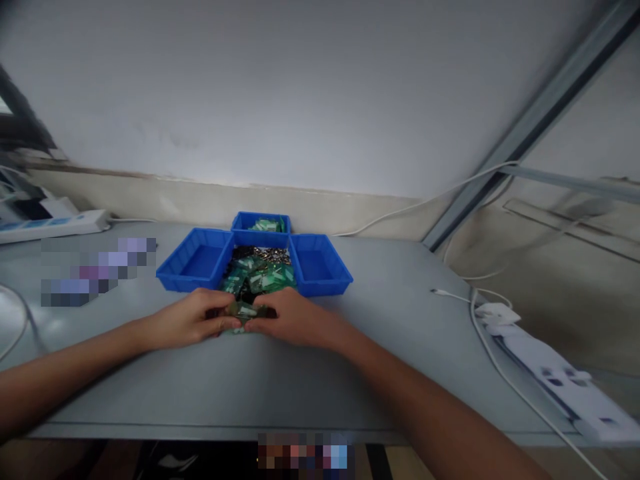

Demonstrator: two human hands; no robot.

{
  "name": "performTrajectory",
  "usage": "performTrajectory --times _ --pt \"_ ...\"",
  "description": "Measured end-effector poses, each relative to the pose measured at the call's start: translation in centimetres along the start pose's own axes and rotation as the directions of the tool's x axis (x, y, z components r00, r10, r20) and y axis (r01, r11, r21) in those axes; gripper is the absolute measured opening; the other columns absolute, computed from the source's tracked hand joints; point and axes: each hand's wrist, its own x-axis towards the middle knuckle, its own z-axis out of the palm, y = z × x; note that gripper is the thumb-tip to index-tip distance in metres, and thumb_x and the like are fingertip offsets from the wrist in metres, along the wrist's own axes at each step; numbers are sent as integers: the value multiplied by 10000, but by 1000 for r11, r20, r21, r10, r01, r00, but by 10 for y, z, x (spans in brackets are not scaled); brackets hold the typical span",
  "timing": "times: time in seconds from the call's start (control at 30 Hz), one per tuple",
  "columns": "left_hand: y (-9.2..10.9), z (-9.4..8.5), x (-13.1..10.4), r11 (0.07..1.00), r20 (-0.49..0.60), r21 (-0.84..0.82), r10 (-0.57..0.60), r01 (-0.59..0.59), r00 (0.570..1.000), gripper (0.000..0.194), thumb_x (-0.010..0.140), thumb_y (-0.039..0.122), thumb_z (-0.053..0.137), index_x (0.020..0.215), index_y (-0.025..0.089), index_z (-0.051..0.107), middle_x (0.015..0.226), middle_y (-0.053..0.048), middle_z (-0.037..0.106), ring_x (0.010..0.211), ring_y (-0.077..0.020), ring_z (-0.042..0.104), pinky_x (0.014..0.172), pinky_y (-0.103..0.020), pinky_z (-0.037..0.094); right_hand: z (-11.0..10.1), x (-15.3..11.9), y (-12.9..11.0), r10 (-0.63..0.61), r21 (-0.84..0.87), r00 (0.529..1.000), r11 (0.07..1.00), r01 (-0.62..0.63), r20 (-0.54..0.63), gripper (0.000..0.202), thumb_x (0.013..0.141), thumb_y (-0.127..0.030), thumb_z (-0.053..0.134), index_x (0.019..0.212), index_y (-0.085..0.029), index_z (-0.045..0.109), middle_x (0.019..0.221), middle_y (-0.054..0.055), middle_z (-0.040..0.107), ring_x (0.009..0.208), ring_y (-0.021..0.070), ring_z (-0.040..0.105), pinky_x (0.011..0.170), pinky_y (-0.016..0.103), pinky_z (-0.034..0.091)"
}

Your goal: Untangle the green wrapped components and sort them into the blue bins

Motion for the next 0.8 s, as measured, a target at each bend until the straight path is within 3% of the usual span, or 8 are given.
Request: performTrajectory --times 0.8 --pt "0 -1 1 999 1 33 -4 4 1000 247 813 307 474 631 142 447 545 34 444 494 -76 401 448 -194 285 -1 -1 -1 37 -50 999 998 -37 -12 310 770 -429 482 620 -158 493 527 -43 454 500 69 402 461 212 239"
